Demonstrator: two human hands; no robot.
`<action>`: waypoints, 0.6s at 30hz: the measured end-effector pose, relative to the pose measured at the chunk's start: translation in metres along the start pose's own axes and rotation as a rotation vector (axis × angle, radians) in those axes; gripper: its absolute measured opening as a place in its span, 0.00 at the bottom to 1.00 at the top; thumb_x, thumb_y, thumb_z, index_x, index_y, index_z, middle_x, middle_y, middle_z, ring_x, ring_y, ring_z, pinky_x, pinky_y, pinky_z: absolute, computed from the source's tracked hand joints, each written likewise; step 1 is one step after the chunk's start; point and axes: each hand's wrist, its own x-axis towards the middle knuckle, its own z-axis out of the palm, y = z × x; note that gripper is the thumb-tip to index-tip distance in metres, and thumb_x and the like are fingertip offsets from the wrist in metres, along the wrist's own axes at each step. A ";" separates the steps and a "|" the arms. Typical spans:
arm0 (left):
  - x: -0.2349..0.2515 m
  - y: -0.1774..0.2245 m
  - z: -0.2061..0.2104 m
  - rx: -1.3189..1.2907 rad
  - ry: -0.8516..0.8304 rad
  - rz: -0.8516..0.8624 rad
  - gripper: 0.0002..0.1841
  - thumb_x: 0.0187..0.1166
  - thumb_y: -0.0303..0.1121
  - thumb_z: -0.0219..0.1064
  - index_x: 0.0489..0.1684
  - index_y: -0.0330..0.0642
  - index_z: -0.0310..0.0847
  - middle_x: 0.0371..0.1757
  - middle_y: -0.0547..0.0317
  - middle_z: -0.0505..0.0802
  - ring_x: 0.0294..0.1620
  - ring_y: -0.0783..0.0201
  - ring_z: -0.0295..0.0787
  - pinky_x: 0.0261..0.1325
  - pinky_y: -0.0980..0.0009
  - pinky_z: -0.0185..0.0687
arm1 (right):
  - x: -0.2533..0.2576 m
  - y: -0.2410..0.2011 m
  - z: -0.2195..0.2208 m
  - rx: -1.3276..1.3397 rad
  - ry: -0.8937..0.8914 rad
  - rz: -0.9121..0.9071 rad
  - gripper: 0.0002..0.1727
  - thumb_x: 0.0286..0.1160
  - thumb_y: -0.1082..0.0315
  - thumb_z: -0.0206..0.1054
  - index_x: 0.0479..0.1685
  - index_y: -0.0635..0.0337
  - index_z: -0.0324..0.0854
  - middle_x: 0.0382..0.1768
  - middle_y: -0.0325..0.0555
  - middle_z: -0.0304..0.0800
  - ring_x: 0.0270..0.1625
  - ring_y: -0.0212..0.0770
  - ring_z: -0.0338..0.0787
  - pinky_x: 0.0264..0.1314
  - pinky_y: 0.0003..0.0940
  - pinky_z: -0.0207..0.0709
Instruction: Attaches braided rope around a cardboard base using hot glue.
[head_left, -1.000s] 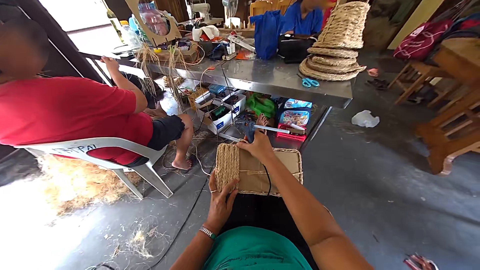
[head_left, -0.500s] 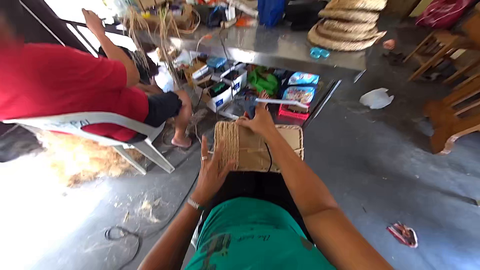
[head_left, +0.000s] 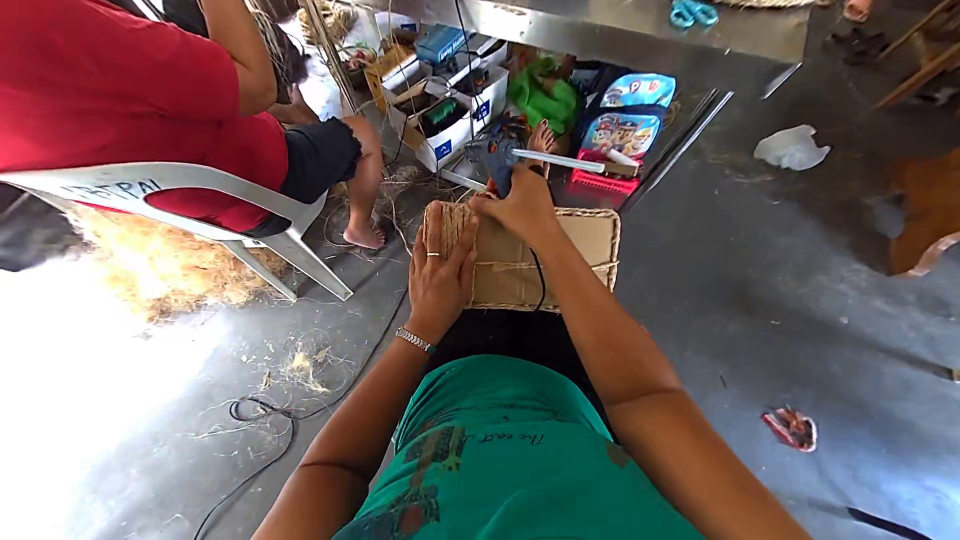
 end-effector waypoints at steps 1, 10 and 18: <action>0.000 -0.002 0.000 0.010 -0.004 0.003 0.28 0.93 0.49 0.46 0.93 0.78 0.54 0.98 0.55 0.41 0.96 0.47 0.42 0.87 0.42 0.58 | 0.002 -0.002 0.003 -0.002 0.000 -0.007 0.27 0.62 0.55 0.84 0.53 0.66 0.85 0.45 0.57 0.91 0.51 0.53 0.90 0.60 0.56 0.81; 0.019 -0.013 -0.001 -0.082 -0.053 -0.010 0.26 0.91 0.50 0.49 0.90 0.76 0.63 0.97 0.49 0.46 0.94 0.45 0.49 0.87 0.49 0.60 | 0.017 0.004 0.016 -0.068 0.020 -0.031 0.29 0.65 0.54 0.82 0.57 0.68 0.84 0.49 0.59 0.91 0.54 0.55 0.91 0.63 0.55 0.80; 0.018 -0.037 -0.039 -0.745 -0.257 0.079 0.32 0.86 0.48 0.62 0.92 0.59 0.62 0.98 0.48 0.36 0.98 0.49 0.29 0.95 0.48 0.44 | 0.018 0.007 0.002 -0.030 0.033 -0.066 0.31 0.61 0.53 0.85 0.55 0.69 0.84 0.48 0.60 0.91 0.55 0.55 0.90 0.64 0.56 0.79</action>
